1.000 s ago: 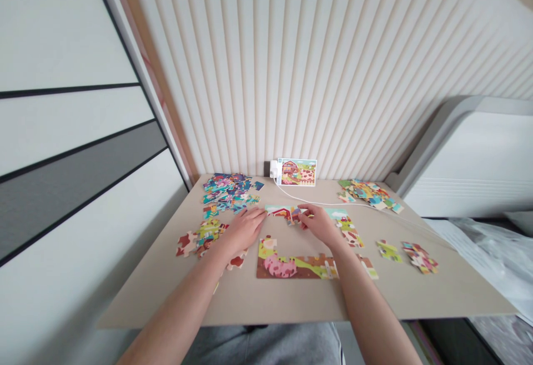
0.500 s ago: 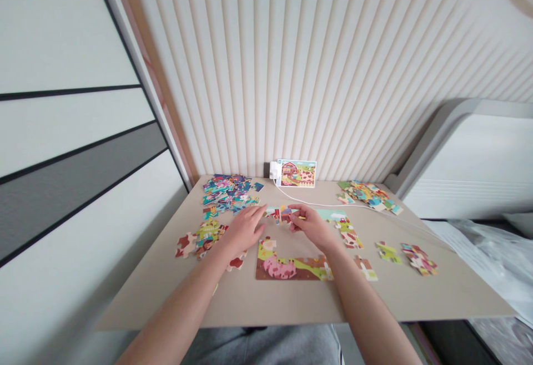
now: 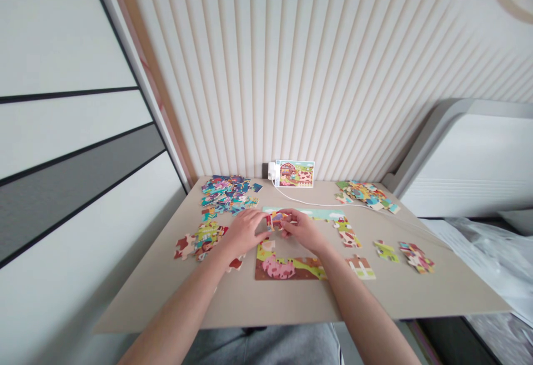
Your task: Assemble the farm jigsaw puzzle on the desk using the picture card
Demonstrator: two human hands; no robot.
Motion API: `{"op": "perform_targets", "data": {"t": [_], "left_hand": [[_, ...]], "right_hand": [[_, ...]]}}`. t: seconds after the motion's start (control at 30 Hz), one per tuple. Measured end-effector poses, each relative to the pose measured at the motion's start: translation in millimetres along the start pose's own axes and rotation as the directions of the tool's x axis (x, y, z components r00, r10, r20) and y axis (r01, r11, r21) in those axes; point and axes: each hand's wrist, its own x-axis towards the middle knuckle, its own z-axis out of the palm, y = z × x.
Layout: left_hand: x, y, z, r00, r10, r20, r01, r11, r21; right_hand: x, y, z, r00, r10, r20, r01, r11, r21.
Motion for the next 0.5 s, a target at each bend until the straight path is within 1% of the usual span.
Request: {"op": "perform_targets", "data": {"t": [0.13, 0.3, 0.5], "left_hand": [[-1.7, -1.3, 1.7, 0.999, -0.022, 0.024, 0.022, 1.0, 0.011], [-3.0, -4.1, 4.5, 0.998, -0.043, 0.048, 0.041, 0.999, 0.031], [-3.2, -5.0, 4.2, 0.996, -0.062, 0.059, 0.061, 0.998, 0.031]], "right_hand": [[1.2, 2.7, 1.0, 0.998, -0.032, -0.053, 0.024, 0.99, -0.139], [2.2, 7.0, 2.2, 0.994, -0.087, -0.073, 0.064, 0.959, -0.277], [1.4, 4.6, 3.4, 0.99, -0.117, -0.08, 0.081, 0.93, -0.36]]}}
